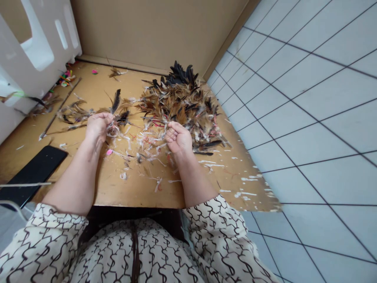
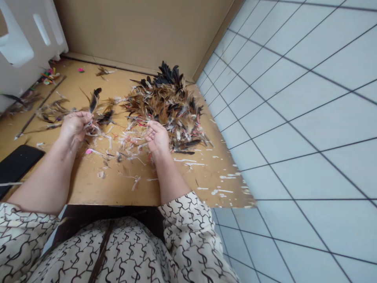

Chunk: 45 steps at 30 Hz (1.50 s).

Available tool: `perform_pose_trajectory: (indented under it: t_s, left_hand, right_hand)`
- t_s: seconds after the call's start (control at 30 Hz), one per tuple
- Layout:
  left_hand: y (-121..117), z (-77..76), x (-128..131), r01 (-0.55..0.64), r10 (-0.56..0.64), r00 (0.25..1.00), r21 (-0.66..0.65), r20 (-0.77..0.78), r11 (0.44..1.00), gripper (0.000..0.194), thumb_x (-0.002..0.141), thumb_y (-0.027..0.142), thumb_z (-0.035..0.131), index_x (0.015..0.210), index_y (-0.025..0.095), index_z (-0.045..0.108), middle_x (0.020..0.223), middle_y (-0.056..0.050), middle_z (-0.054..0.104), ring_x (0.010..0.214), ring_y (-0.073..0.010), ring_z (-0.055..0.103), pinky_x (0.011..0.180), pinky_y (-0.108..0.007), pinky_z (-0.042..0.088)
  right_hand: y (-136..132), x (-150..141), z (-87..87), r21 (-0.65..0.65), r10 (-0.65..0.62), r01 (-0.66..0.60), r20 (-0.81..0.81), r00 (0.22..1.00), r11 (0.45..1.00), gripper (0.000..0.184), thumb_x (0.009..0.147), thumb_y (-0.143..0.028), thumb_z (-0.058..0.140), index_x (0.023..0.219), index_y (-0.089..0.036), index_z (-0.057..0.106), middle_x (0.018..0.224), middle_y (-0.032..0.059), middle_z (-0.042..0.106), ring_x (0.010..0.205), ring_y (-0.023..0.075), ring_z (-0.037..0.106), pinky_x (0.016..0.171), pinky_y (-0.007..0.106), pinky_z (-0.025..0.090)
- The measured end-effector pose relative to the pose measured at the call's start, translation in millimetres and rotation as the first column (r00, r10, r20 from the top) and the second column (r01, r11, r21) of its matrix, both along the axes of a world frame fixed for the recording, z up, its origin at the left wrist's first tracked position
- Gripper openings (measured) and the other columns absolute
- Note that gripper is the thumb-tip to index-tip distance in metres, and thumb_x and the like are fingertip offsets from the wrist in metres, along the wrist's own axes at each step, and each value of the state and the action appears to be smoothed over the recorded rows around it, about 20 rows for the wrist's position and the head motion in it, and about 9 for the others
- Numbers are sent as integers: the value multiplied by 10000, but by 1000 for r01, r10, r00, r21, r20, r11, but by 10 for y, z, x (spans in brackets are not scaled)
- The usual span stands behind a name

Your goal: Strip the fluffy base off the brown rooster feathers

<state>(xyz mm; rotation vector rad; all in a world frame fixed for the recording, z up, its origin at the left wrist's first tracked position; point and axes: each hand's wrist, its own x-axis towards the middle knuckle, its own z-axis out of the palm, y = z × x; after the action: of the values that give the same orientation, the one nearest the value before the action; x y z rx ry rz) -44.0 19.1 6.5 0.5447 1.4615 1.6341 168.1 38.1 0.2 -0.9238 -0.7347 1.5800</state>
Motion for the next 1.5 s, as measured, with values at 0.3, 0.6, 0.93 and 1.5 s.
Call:
perform_pose_trajectory:
  t_s: [0.3,0.6,0.93,1.5]
  left_hand:
    - [4,-40,14,39,-42,994,-33,-102,999,75,486,90,543,448,150,519,386,26,469,366,-77,411,399,-201,351]
    - [25,-83,-57,-83,101,953,76,-286,994,107,571,96,567,489,158,539,449,54,462,439,-61,392,479,-183,324]
    - [-111,-13,227,175,-122,969,249,-214,952,85,628,152,612,555,156,569,501,32,545,453,-60,414,481,-183,341]
    - [-223,-104,510,658,-660,750,63,31,750,157,566,192,739,490,122,620,481,-23,594,418,-64,458,431,-198,336]
  right_hand:
    - [-14,-6,28,9,64,-64,-23,998,998,229,785,-92,484,565,-157,490,374,-104,200,334,23,143,338,118,200]
    - [-7,-7,36,-13,22,-22,21,1000,1000,217,793,-144,505,577,-165,495,374,-101,235,330,25,175,338,134,210]
    - [-124,-118,28,-18,153,-151,133,979,988,47,683,-184,602,707,-148,587,484,-37,545,347,21,301,345,157,202]
    - [-256,-313,-141,115,202,-304,522,828,946,237,646,-181,488,412,-164,521,352,-48,442,349,37,327,377,190,213]
